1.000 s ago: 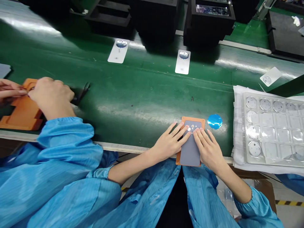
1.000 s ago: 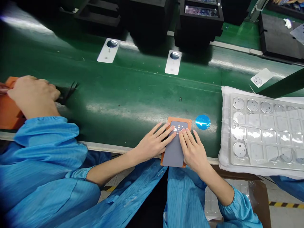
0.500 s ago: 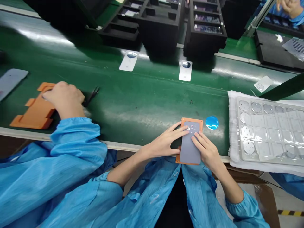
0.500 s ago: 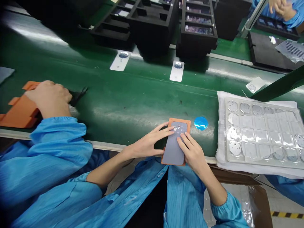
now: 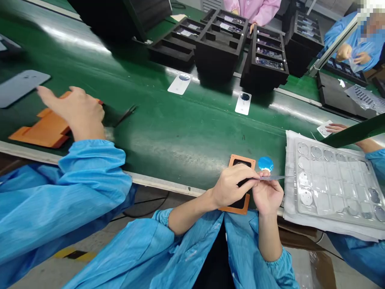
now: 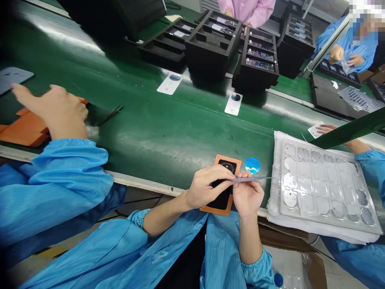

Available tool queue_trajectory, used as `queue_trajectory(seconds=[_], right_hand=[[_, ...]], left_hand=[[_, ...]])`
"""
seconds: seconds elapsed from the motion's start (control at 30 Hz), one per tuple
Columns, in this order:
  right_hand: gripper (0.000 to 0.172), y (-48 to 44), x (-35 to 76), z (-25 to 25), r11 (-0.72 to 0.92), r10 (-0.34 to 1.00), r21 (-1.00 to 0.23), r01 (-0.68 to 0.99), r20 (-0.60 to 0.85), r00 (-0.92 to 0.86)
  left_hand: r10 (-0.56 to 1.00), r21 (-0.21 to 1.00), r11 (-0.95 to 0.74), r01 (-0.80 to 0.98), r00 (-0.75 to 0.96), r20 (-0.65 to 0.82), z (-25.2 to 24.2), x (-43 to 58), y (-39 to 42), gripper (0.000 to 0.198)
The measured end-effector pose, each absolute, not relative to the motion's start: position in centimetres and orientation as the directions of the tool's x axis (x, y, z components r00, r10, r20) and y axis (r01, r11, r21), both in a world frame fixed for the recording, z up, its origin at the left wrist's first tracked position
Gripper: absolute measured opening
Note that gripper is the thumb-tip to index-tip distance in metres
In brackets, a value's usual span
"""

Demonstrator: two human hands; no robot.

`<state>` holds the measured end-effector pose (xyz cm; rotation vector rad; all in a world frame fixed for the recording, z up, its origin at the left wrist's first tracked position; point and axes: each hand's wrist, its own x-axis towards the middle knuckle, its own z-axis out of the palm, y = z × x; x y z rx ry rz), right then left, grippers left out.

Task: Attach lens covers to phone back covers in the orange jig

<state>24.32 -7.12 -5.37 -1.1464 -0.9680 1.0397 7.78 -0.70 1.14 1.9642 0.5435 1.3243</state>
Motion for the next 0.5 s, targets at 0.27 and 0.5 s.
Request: queue_trajectory(seconds=[0.27, 0.5], right_hand=[[0.034, -7.5, 24.0, -5.7, 0.171, 0.938, -0.985, -0.021, 0.157, 0.308], [0.025, -0.7, 23.7, -3.1, 0.272, 0.842, -0.962, -0.040, 0.218, 0.493]], left_hand=[[0.674, 0.776, -0.629, 0.045, 0.529, 0.515, -0.1, 7.4, 0.1, 0.018], [0.868, 0.982, -0.183, -0.038, 0.463, 0.180, -1.0, 8.7, 5.3, 0.026]])
